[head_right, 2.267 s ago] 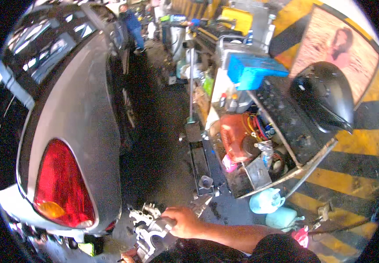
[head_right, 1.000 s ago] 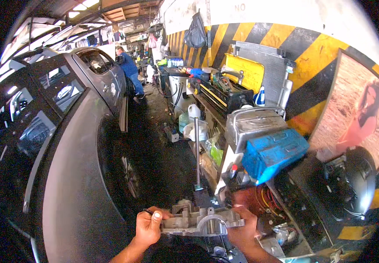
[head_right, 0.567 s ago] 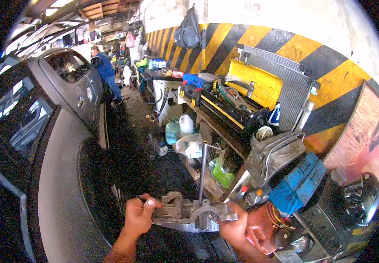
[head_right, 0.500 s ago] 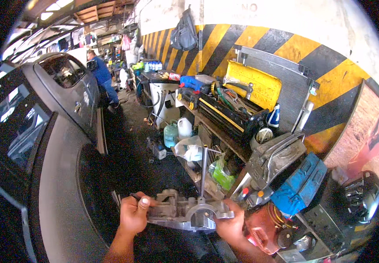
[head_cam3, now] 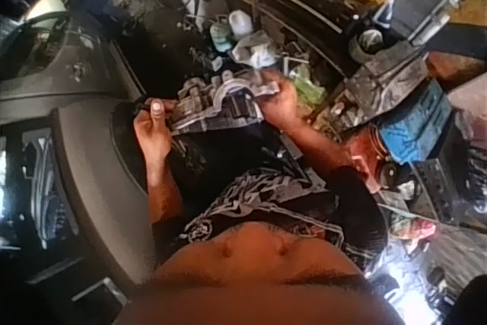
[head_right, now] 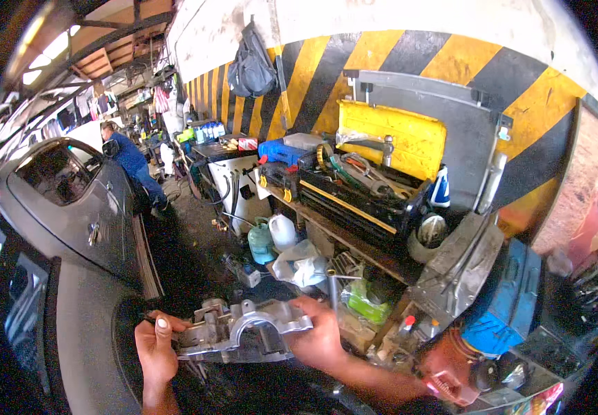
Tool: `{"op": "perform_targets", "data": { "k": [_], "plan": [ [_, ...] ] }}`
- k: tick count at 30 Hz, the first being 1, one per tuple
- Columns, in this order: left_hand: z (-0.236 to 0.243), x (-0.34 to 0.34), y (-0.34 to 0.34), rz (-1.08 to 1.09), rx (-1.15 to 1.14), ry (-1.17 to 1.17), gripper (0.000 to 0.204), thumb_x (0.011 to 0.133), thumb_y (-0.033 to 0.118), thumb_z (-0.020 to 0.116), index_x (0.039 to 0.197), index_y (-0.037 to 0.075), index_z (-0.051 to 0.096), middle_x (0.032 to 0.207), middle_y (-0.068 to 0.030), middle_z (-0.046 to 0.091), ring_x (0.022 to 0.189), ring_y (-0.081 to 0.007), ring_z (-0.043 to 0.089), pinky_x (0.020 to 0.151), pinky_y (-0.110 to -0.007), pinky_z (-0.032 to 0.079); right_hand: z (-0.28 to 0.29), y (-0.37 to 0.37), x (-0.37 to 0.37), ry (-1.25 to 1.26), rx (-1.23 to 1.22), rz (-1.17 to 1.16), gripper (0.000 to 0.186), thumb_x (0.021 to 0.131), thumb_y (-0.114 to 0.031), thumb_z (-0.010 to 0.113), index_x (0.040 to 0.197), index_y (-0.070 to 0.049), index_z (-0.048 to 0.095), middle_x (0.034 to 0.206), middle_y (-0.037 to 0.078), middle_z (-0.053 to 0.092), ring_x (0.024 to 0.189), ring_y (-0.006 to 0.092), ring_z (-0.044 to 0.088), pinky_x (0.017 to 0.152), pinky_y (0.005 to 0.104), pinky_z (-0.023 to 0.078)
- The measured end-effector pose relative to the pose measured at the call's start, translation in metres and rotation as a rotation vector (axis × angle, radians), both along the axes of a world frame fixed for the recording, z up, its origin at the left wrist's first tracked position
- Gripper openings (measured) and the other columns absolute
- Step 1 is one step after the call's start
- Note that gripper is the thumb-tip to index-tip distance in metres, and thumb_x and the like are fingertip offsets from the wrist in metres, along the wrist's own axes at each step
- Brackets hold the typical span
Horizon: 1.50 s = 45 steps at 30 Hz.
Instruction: Cleaning old sealant or debris from an automotive engine part using a scraper tool.
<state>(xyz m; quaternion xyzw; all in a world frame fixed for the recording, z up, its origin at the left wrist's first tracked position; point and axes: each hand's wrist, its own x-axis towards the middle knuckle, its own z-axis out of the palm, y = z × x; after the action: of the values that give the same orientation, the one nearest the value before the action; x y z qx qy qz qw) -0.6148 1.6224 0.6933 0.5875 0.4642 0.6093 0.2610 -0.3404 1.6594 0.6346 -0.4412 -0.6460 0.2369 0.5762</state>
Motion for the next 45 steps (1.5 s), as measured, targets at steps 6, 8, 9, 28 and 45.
{"op": "perform_targets", "data": {
  "k": [6,8,9,28,45],
  "plan": [
    [-0.006,-0.044,0.069,0.118,0.038,0.117,0.039,0.111,0.031,0.051,0.086,0.001,0.052,0.085,-0.0149,0.063,0.084,-0.0247,0.065,0.088,-0.042,0.052,0.005,0.087,-0.042,0.008,0.052,0.127,0.032,0.078,-0.006,0.082,0.107,-0.002,0.070,0.095,0.012,0.069,0.087,0.0264,0.069,0.079,0.0376,0.054],
    [-0.009,-0.060,0.094,0.127,0.020,0.087,0.040,0.111,0.032,0.051,0.086,0.000,0.051,0.084,-0.0141,0.062,0.084,-0.0255,0.064,0.087,-0.043,0.052,0.002,0.114,-0.058,0.054,0.087,0.104,0.031,0.076,-0.004,0.083,0.104,-0.001,0.069,0.095,0.012,0.069,0.087,0.0254,0.069,0.079,0.0363,0.054],
    [-0.010,-0.067,0.107,0.111,0.014,0.086,0.040,0.111,0.032,0.051,0.086,0.000,0.051,0.084,-0.0141,0.062,0.084,-0.0255,0.064,0.087,-0.043,0.052,0.003,0.126,-0.063,0.067,0.050,0.124,0.030,0.076,-0.003,0.080,0.104,-0.001,0.069,0.095,0.014,0.070,0.088,0.0293,0.070,0.079,0.0378,0.055],
    [-0.018,-0.208,0.405,-0.154,-0.061,0.280,0.038,0.112,0.029,0.047,0.086,0.001,0.055,0.086,-0.0112,0.060,0.086,-0.0225,0.061,0.088,-0.040,0.046,0.014,0.295,-0.208,0.113,-0.284,-0.297,0.031,0.080,-0.006,0.076,0.109,0.001,0.069,0.098,0.018,0.073,0.092,0.0252,0.072,0.082,0.0363,0.055],
    [0.233,-0.042,0.454,-0.771,0.465,0.084,0.044,0.108,0.041,0.055,0.082,0.006,0.059,0.085,-0.0034,0.062,0.087,-0.0124,0.055,0.095,-0.028,0.040,0.220,0.237,-0.074,-0.738,0.716,-0.987,0.009,0.074,0.003,0.061,0.074,-0.002,0.068,0.072,0.009,0.065,0.070,0.0274,0.066,0.069,0.0355,0.052]
  ]
}}
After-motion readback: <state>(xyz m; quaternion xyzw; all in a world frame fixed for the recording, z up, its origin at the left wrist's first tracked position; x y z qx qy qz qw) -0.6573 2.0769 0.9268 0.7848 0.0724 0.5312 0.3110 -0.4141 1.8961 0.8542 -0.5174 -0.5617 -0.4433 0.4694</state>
